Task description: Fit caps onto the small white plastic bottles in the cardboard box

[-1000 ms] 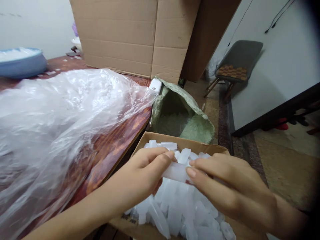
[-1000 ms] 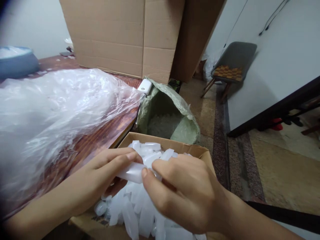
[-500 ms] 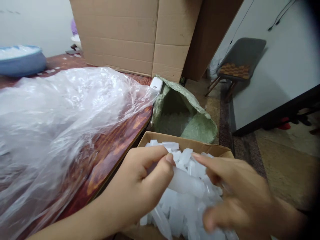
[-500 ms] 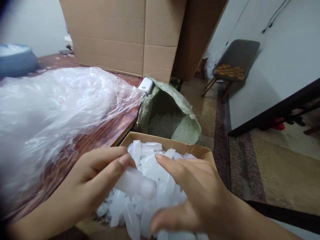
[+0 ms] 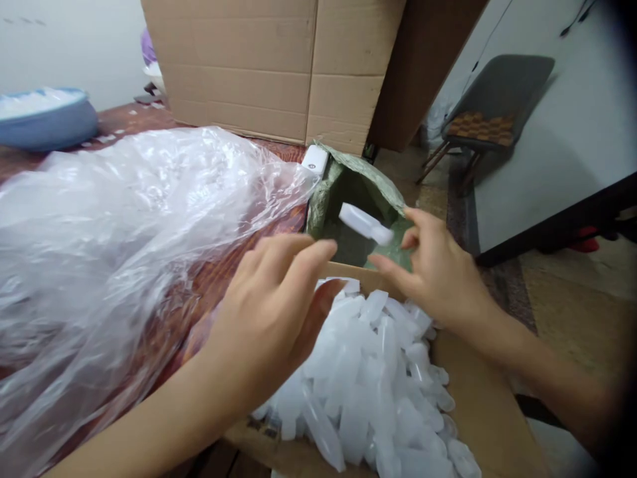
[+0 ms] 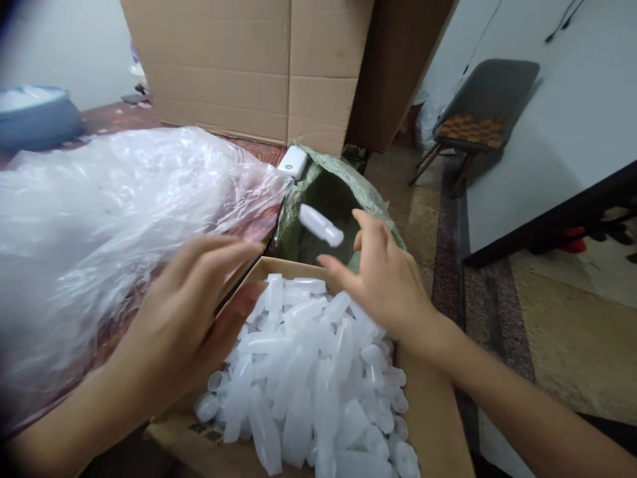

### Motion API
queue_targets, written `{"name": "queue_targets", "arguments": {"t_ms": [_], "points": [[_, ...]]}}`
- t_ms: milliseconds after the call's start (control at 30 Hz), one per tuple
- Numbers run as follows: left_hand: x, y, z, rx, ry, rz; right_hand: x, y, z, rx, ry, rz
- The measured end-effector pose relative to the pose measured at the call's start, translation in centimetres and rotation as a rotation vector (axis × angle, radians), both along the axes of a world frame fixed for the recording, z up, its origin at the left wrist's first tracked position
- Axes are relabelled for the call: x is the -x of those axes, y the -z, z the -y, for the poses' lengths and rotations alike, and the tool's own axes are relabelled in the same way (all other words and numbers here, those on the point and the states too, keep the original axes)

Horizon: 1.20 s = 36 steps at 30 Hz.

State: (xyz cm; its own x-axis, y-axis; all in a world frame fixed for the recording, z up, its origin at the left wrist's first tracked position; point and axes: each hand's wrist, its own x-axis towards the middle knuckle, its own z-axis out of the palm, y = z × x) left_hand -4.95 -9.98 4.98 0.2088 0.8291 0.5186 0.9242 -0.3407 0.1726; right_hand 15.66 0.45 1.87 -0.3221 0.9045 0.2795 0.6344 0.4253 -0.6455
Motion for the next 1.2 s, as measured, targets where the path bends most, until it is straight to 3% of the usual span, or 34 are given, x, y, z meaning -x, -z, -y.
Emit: {"name": "queue_targets", "arguments": {"t_ms": [33, 67, 133, 200, 267, 433, 500, 600, 667, 733, 867, 933, 1067, 1200], "points": [[0.1, 0.3, -0.2, 0.18, 0.021, -0.055, 0.0, 0.8, -1.1, 0.248, 0.03, -0.073], [0.2, 0.6, -0.3, 0.367, 0.063, -0.125, -0.1, 1.5, -1.8, 0.358, 0.004, -0.093], [0.2, 1.6, -0.3, 0.649, 0.149, -0.278, -0.3, 2.2, -1.8, 0.532, -0.079, -0.141], [0.2, 2.5, -0.2, 0.771, 0.2, -0.356, -0.7, 2.2, -0.5, 0.617, -0.17, -0.18], [0.3, 3.1, -0.3, 0.82, 0.214, -0.367, -1.1, 1.8, 1.1, 0.622, -0.226, -0.177], [0.8, 3.3, -1.0, 0.886, 0.22, -0.365, -2.2, 0.8, 2.7, 0.278, -0.306, 0.049], [1.0, 2.8, -1.2, 0.901, 0.208, -0.325, -2.5, 0.7, 2.9, 0.388, -0.263, 0.087], [1.0, 1.6, -1.2, 0.912, 0.203, -0.173, -2.7, 0.5, 3.5, 0.698, -0.207, 0.073], [0.8, 0.7, -0.9, 0.907, 0.244, -0.042, -2.6, 0.4, 4.1, 0.75, -0.241, -0.028], [0.6, -0.2, -0.5, 0.894, 0.294, 0.099, -2.5, 0.2, 4.8, 0.569, -0.29, -0.108], [0.0, -1.4, 0.2, 0.872, 0.344, 0.366, -2.1, -0.7, 5.7, -0.057, -0.491, -0.093], [-0.1, -1.7, 0.3, 0.848, 0.337, 0.439, -1.9, -1.4, 6.0, -0.234, -0.534, -0.106], [-0.4, -1.7, 0.3, 0.849, 0.332, 0.559, -1.4, -2.3, 6.4, -0.315, -0.453, -0.169], [-1.1, -0.7, 0.5, 1.04, 0.282, 0.785, -1.2, -1.9, 7.3, -0.312, -0.53, -0.166]]}}
